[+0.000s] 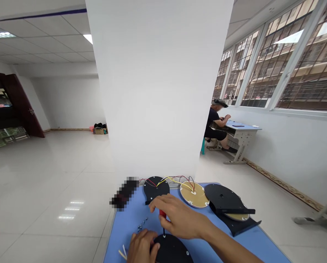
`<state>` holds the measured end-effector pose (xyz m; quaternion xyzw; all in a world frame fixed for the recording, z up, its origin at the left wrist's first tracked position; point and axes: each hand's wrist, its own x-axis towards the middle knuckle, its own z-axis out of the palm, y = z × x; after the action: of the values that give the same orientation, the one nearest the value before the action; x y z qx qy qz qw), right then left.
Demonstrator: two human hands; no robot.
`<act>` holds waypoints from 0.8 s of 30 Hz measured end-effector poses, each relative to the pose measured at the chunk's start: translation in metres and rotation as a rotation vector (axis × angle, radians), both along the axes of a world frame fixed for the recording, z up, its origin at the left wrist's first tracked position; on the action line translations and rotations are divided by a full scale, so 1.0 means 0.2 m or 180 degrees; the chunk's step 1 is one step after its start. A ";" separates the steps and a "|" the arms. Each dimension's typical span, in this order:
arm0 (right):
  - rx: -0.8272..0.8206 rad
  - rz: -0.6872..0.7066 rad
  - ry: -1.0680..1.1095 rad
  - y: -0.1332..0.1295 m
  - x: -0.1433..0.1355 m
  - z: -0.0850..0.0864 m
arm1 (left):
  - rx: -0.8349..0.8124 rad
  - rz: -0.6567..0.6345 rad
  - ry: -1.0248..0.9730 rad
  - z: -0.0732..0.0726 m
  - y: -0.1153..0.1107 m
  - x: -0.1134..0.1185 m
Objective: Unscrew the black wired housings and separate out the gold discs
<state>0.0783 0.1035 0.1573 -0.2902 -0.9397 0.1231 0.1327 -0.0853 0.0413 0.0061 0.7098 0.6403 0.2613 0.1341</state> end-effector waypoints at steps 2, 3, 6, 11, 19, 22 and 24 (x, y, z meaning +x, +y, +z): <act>0.0028 0.0039 -0.0004 0.00 0.01 0.00 | -0.0129 0.0085 0.0205 0.01 0.04 0.04; 0.0047 -0.0029 -0.0010 0.00 0.01 0.00 | -0.0138 0.0137 0.0241 0.01 0.05 0.06; 0.0093 -0.0327 -0.0016 -0.01 0.01 -0.02 | -0.0166 0.0134 0.0196 0.00 0.08 0.11; 0.0106 -0.0011 0.0069 -0.02 0.01 -0.05 | -0.0188 0.0101 0.0049 -0.02 0.10 0.12; 0.0246 -0.0161 0.0138 -0.01 0.01 -0.06 | -0.0209 0.0136 -0.0004 -0.04 0.11 0.13; 0.0249 -0.0143 0.0175 -0.01 0.02 -0.06 | -0.0195 0.0143 0.0012 -0.04 0.11 0.13; 0.0247 -0.0305 0.0167 -0.01 0.02 -0.06 | -0.0207 0.0151 0.0038 -0.04 0.11 0.13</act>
<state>0.0831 0.1006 0.1448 -0.3261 -0.9250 0.0877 0.1741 -0.0598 0.0627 -0.0022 0.6912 0.6659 0.2392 0.1470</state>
